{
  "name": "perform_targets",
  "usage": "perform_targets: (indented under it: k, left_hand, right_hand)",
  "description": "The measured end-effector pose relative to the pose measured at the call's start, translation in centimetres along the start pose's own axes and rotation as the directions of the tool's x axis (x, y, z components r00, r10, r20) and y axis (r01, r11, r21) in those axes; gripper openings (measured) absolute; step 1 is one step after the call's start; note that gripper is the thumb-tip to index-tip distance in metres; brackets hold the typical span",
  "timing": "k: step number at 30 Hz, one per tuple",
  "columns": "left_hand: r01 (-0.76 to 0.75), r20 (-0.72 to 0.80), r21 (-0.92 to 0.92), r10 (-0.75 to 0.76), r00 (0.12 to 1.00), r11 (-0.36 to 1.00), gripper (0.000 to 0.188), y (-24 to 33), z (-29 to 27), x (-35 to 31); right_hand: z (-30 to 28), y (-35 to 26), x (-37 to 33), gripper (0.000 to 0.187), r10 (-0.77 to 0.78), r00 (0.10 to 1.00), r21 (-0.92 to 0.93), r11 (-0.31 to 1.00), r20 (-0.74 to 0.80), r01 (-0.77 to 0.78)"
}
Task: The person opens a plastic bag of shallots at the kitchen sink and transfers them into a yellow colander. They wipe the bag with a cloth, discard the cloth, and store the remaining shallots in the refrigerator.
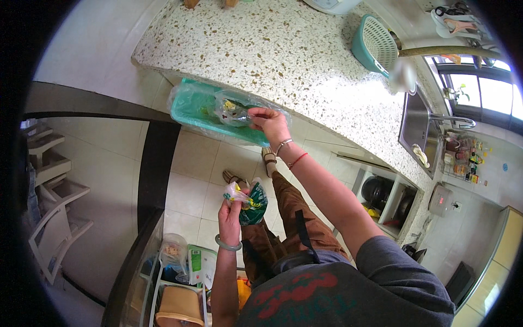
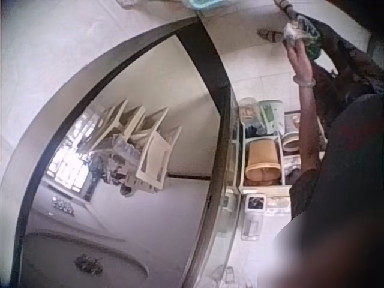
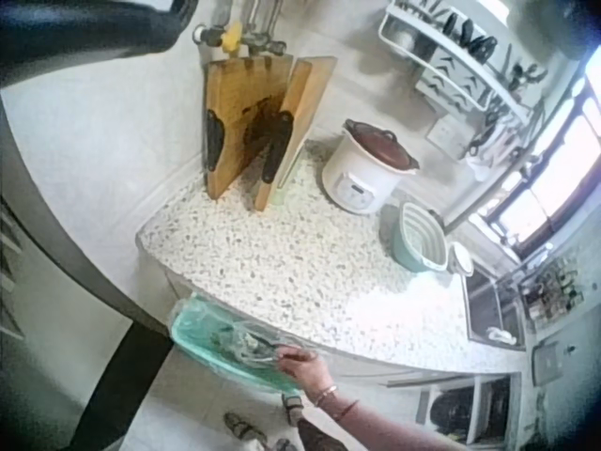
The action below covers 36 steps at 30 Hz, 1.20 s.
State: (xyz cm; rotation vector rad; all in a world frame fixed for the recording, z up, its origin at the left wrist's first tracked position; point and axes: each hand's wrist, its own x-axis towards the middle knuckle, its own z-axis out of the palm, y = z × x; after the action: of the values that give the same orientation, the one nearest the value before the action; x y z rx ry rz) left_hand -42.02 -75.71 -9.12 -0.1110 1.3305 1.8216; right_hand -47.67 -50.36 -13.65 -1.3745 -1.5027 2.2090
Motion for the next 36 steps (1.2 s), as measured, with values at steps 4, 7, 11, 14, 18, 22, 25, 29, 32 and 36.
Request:
perform_targets:
  k: [4, 7, 11, 14, 18, 22, 25, 29, 32, 36]
  left_hand:
    - [-0.013, 0.016, 0.021, 0.013, 1.000, 1.000, 0.027, -0.3, -0.3, 0.0]
    - [-0.059, 0.048, 0.165, 0.052, 0.997, 0.985, 0.029, -0.4, -0.8, 0.4]
    - [-0.273, 0.132, 0.509, 0.240, 0.962, 0.816, 0.028, 1.1, -0.6, 1.8]
    - [-0.437, 0.280, 0.612, 0.336, 0.899, 0.659, 0.019, 4.2, 0.6, 3.9]
    - [-0.520, 0.419, 0.737, 0.312, 0.853, 0.432, 0.015, 5.2, 0.1, 6.5]
    - [-0.503, 0.469, 0.837, 0.191, 0.862, 0.215, 0.018, 7.9, -0.2, 9.0]
    - [-0.516, 0.500, 0.850, 0.145, 0.854, 0.110, 0.019, 8.9, -0.8, 11.1]
    - [-0.497, 0.496, 0.867, 0.035, 0.868, 0.038, 0.019, 9.5, -1.6, 13.1]
    - [-0.535, 0.535, 0.845, 0.018, 0.845, 0.021, 0.020, 9.3, -1.8, 13.3]
    - [-0.456, 0.467, 0.842, 0.033, 0.884, 0.289, 0.031, 8.6, -1.6, 12.1]
  right_hand:
    - [-0.5, -2.7, -1.1, 0.018, 0.043, 0.998, 0.118, 0.992, 0.047, -0.048]
    - [-0.5, -4.5, -1.3, 0.017, 0.092, 0.988, 0.286, 0.950, 0.123, -0.124]
    - [0.9, -5.8, -2.2, 0.019, 0.013, 0.993, 0.244, 0.969, 0.113, -0.040]
    - [1.9, -4.1, -2.1, 0.021, -0.094, 0.991, 0.052, 0.995, 0.098, 0.089]
    - [2.7, 0.6, -1.4, 0.027, -0.242, 0.962, -0.226, 0.937, 0.124, 0.265]
    - [3.7, 2.7, -1.6, 0.031, -0.329, 0.919, -0.404, 0.827, 0.218, 0.392]
    - [3.5, 3.0, -0.9, 0.030, -0.346, 0.905, -0.425, 0.801, 0.248, 0.422]
    - [2.3, 3.7, 2.0, 0.025, -0.206, 0.965, -0.631, 0.731, 0.161, 0.261]
    - [0.9, 4.7, 5.2, 0.029, -0.155, 0.986, -0.901, 0.417, 0.056, 0.117]
    - [0.6, 6.9, 8.1, 0.033, -0.275, 0.958, -0.986, 0.114, 0.087, 0.122]
